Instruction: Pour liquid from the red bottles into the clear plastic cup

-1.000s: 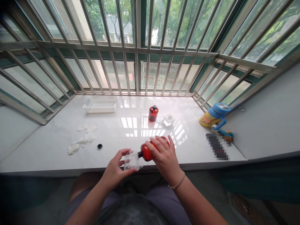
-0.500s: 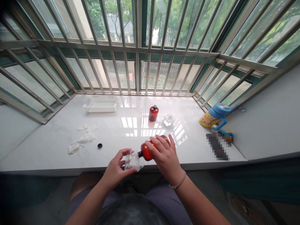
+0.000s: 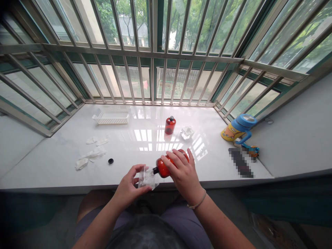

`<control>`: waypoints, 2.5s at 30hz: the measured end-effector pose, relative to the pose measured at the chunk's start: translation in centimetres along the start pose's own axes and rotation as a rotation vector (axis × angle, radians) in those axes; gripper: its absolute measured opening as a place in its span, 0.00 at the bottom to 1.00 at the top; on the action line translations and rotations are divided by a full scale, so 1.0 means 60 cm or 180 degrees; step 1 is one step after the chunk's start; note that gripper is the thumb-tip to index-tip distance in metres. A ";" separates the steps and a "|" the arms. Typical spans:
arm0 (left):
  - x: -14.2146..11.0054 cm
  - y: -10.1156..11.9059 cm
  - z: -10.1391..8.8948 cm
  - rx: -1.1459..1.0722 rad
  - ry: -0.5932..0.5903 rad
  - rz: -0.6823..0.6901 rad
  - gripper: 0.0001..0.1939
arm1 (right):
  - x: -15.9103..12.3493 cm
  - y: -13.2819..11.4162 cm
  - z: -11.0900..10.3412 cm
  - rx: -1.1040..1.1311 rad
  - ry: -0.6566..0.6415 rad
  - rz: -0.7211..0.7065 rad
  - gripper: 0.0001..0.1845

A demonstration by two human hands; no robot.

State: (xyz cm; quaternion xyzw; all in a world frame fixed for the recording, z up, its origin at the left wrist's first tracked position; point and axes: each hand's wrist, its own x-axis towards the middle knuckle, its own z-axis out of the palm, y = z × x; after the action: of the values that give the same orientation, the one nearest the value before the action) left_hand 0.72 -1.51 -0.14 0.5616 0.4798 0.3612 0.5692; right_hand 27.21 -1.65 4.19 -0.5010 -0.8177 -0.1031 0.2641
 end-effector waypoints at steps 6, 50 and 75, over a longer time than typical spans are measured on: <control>0.001 -0.001 -0.001 -0.0032 -0.0028 -0.0044 0.41 | 0.001 0.001 -0.001 -0.0056 0.0000 -0.0005 0.31; 0.006 -0.021 -0.004 0.0043 0.0002 -0.0064 0.39 | 0.001 0.008 0.000 -0.0303 0.0088 -0.0113 0.24; 0.008 -0.029 -0.005 0.0099 0.0025 -0.0056 0.39 | 0.002 0.014 -0.007 -0.0380 0.0081 -0.0146 0.25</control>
State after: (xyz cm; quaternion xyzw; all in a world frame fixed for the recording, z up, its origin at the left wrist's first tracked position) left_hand 0.35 -1.19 -1.88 0.5647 0.4925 0.3508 0.5618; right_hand 28.00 -1.32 4.52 -0.4956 -0.8180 -0.1641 0.2417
